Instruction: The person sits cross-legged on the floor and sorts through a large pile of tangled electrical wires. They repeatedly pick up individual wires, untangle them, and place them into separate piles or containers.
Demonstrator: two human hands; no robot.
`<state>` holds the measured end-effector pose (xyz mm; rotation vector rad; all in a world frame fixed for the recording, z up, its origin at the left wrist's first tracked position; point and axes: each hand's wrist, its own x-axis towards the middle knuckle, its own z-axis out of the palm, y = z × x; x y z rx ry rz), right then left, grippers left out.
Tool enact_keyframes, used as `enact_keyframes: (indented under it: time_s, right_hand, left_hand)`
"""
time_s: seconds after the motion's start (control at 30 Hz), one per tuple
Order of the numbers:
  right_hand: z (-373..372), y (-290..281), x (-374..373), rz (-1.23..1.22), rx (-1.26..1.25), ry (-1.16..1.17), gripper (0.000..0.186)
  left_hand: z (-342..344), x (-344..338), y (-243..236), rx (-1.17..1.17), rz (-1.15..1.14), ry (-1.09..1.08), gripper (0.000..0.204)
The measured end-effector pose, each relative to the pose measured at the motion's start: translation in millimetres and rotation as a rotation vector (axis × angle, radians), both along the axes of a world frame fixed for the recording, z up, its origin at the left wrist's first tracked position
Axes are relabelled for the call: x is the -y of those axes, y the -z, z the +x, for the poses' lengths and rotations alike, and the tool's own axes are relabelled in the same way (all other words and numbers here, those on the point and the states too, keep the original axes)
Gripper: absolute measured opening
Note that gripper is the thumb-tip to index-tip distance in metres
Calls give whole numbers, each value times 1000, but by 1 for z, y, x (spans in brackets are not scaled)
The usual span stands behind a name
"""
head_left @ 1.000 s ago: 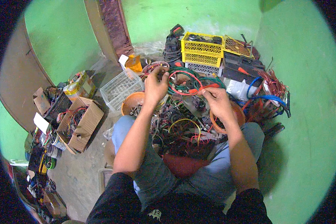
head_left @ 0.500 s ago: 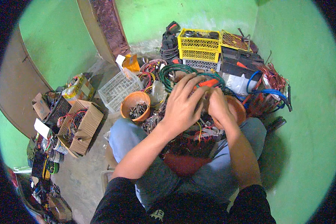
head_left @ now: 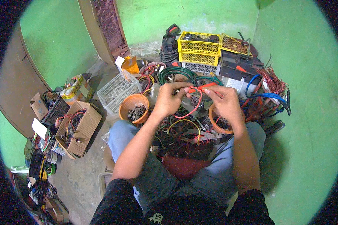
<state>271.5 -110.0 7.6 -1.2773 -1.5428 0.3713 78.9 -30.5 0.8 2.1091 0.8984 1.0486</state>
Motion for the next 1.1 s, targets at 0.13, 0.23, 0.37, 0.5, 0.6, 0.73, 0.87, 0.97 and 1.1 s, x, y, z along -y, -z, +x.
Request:
enact_keyframes:
  time_s: [0.13,0.23,0.37,0.5,0.6,0.73,0.87,0.97,1.1]
  right_hand:
    - [7,8,-5,77,-57,16,18]
    - [9,4,-8,93,-84,54,17]
    - [5,-3,-9,73,-150,105,16]
    - [8,10,-18,110,-145,31,14]
    - [6,10,-17,153,71,31,12]
    - [-2,14,-18,147,88,-27,10]
    - [9,12,-16,198,107,-11,10]
    - [16,1,-12,190,60,44,11]
    - [13,-1,-9,193,36,118,12]
  left_hand:
    - [3,1,-4,86,19,7,20]
    - [4,3,-8,174,-21,84,20]
    - [9,-1,-1,131,140,0,19]
    - [10,-5,1,42,265,-34,19]
    - [7,1,0,-122,133,-47,22]
    - [12,4,5,-55,182,9,22]
    - [8,-2,1,-70,201,30,21]
    - [7,0,0,-66,199,23,21]
    - [7,3,-4,-105,203,18,20]
